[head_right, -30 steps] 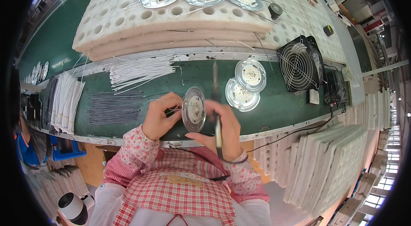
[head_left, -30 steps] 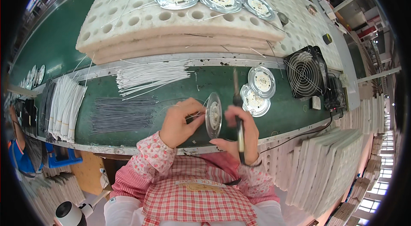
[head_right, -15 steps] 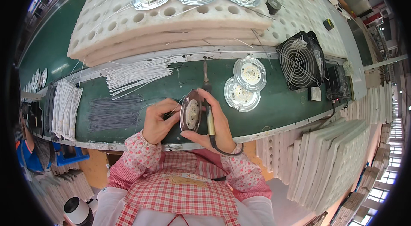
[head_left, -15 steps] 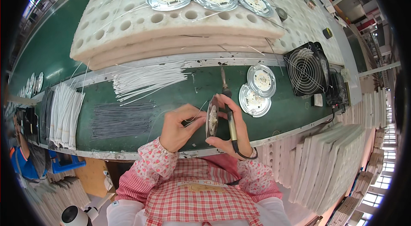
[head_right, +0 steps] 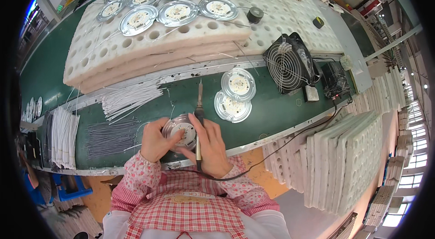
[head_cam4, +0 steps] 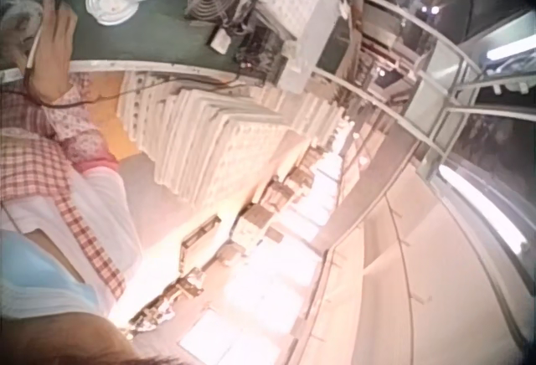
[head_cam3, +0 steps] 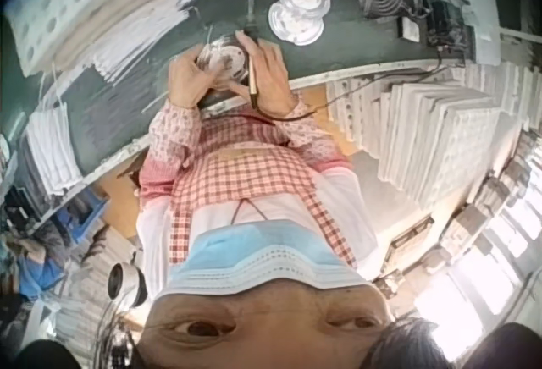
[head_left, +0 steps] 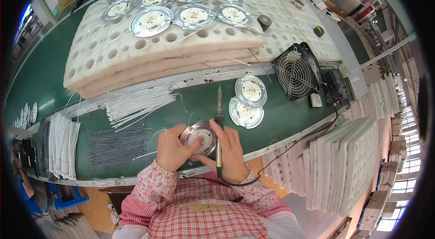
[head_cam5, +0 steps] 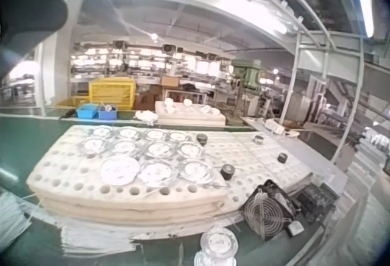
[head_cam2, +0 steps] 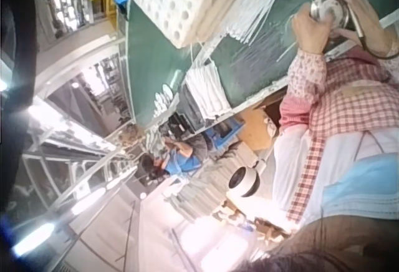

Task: The person solders wires onto circular LED light boards on an assembly line with a soldering iron.

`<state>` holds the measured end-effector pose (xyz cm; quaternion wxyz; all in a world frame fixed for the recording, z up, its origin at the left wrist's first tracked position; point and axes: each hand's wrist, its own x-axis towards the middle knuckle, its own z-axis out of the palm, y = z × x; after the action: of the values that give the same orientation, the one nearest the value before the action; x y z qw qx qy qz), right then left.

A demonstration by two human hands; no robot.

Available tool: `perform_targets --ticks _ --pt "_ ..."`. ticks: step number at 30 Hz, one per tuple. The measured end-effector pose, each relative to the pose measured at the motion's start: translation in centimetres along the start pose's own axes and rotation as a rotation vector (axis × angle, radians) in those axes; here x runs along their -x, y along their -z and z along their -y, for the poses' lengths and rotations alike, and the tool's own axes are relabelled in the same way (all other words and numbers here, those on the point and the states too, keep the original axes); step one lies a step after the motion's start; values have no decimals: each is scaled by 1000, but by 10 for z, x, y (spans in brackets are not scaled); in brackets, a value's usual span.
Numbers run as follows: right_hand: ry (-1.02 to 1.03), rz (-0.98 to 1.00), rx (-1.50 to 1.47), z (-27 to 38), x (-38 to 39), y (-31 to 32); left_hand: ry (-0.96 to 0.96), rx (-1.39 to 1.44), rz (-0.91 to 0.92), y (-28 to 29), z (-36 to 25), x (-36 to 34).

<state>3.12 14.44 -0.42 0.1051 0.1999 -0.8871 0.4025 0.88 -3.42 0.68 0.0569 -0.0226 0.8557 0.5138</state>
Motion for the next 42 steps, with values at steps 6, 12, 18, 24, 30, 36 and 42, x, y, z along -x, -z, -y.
perform_targets --ticks 6,12,18,24,30,36,42 --pt "-37 35 242 -7 1 -2 -421 -468 -390 -5 3 -12" --pt "41 -28 283 -9 -8 -4 -446 -172 -17 7 26 -3" --pt "-115 -88 -331 -11 -1 33 -446 -99 93 13 34 -8" --pt "100 138 -256 -24 -13 47 -441 -51 112 16 37 -9" --pt "108 181 -276 -22 -19 46 -443 -66 93 15 38 -9" --pt "-112 -94 -42 -25 -6 11 -534 -254 -5 -3 31 -17" --pt "-33 -50 158 -22 -1 -4 -641 -551 131 -2 24 -23"
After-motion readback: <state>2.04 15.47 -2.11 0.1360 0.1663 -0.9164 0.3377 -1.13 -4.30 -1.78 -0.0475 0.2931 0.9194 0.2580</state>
